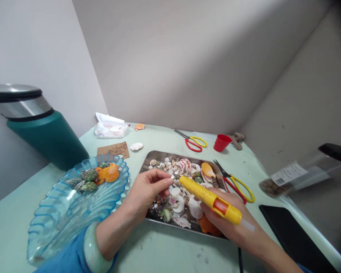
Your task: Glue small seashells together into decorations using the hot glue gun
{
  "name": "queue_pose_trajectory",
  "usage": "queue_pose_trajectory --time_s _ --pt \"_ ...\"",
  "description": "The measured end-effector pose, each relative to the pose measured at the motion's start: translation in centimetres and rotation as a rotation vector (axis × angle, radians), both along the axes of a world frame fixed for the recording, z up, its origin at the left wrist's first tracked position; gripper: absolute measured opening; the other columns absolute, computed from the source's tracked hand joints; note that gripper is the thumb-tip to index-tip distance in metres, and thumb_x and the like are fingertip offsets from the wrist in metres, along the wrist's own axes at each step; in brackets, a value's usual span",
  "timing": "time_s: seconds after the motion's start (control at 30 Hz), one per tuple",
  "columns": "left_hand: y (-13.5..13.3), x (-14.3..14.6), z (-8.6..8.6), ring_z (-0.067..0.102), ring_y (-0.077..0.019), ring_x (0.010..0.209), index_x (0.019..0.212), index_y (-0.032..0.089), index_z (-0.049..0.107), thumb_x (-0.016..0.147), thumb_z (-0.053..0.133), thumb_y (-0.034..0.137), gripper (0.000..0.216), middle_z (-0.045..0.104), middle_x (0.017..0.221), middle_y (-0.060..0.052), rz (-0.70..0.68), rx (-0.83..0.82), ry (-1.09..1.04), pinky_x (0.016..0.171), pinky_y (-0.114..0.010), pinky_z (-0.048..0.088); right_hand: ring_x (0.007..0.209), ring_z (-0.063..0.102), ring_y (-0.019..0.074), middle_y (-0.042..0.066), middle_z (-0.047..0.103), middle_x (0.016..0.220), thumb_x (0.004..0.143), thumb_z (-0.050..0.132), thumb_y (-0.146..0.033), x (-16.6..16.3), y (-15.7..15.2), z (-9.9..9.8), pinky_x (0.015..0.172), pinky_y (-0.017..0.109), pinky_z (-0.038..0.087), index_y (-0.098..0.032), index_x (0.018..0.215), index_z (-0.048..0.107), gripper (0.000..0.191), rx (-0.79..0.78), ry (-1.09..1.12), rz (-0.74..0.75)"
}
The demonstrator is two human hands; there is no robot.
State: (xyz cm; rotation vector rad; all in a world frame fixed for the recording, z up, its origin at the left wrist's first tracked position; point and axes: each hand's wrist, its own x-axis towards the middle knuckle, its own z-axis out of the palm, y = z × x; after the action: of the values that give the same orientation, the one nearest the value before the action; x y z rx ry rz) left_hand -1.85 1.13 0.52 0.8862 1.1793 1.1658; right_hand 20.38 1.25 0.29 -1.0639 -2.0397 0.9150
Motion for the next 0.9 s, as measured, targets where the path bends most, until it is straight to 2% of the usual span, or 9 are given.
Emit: queue_pose_trajectory --time_s 0.13,0.23,0.3,0.37,0.43,0.57,0.67,0.77,0.9 --pt "0.0 0.0 0.1 0.050 -0.0080 0.045 0.075 0.014 0.061 0.066 0.075 0.030 0.023 0.057 0.048 0.003 0.013 0.005 -0.004 0.047 -0.019 0.038 0.065 0.054 0.0174 0.001 0.059 0.075 0.089 0.048 -0.030 0.0 0.0 -0.2 0.060 0.030 0.043 -0.021 0.080 0.055 0.015 -0.016 -0.111 0.039" --pt "0.1 0.0 0.1 0.050 -0.0080 0.044 0.075 0.014 0.060 0.067 0.074 0.030 0.023 0.058 0.048 0.003 0.026 0.001 0.000 0.046 -0.019 0.038 0.062 0.052 0.0158 0.000 0.057 0.073 0.089 0.047 -0.030 0.0 -0.1 -0.3 0.057 0.028 0.041 -0.022 0.078 0.053 0.015 0.031 -0.103 0.025" --pt "0.2 -0.1 -0.1 0.049 -0.0078 0.043 0.076 0.014 0.060 0.068 0.074 0.030 0.023 0.058 0.048 0.003 0.041 0.006 0.000 0.046 -0.019 0.038 0.063 0.054 0.0160 0.000 0.060 0.076 0.088 0.047 -0.027 0.1 -0.2 -0.3 0.057 0.027 0.042 -0.022 0.085 0.055 0.010 0.079 -0.114 0.004" --pt "0.2 -0.1 -0.2 0.048 -0.0077 0.043 0.077 0.013 0.061 0.067 0.074 0.031 0.024 0.057 0.048 0.003 0.059 0.012 -0.007 0.045 -0.019 0.037 0.066 0.058 0.0176 0.001 0.064 0.080 0.086 0.048 -0.025 0.0 -0.2 -0.1 0.059 0.028 0.042 -0.022 0.095 0.057 0.013 0.141 -0.175 -0.052" --pt "0.2 0.0 -0.2 0.048 -0.0075 0.043 0.078 0.014 0.061 0.066 0.075 0.031 0.025 0.056 0.049 0.004 0.084 0.014 -0.021 0.044 -0.019 0.036 0.069 0.060 0.0199 0.003 0.067 0.082 0.081 0.049 -0.021 -0.2 0.0 0.1 0.060 0.029 0.042 -0.022 0.097 0.058 0.018 0.183 -0.313 -0.111" --pt "0.1 0.0 -0.2 0.048 -0.0066 0.045 0.078 0.013 0.060 0.066 0.075 0.030 0.025 0.056 0.052 0.004 0.116 0.023 -0.028 0.044 -0.018 0.036 0.071 0.062 0.0223 0.004 0.068 0.081 0.072 0.051 -0.014 -1.2 0.8 0.7 0.058 0.029 0.038 -0.022 0.085 0.058 0.016 0.182 -0.684 -0.184" --pt "0.0 0.0 -0.2 0.047 -0.0069 0.044 0.078 0.013 0.060 0.067 0.075 0.030 0.025 0.055 0.050 0.004 0.108 0.024 -0.021 0.043 -0.018 0.035 0.071 0.064 0.0235 0.005 0.069 0.079 0.070 0.052 -0.014 -1.4 1.1 1.4 0.057 0.029 0.036 -0.022 0.079 0.058 0.014 0.194 -0.839 -0.235" --pt "0.0 -0.1 -0.2 0.047 -0.0071 0.044 0.079 0.014 0.060 0.068 0.074 0.031 0.025 0.055 0.049 0.005 0.101 0.029 -0.018 0.044 -0.018 0.035 0.069 0.063 0.0208 0.001 0.069 0.073 0.068 0.050 -0.011 -0.5 1.0 2.2 0.056 0.027 0.036 -0.024 0.081 0.061 0.022 0.152 -0.777 -0.177" --pt "0.0 -0.1 -0.2 0.046 -0.0071 0.043 0.079 0.014 0.059 0.069 0.072 0.031 0.024 0.055 0.047 0.005 0.079 0.031 0.003 0.044 -0.019 0.035 0.069 0.063 0.0232 0.003 0.070 0.075 0.067 0.051 -0.013 0.2 0.7 2.6 0.057 0.028 0.037 -0.025 0.091 0.065 0.030 0.160 -0.791 -0.251"
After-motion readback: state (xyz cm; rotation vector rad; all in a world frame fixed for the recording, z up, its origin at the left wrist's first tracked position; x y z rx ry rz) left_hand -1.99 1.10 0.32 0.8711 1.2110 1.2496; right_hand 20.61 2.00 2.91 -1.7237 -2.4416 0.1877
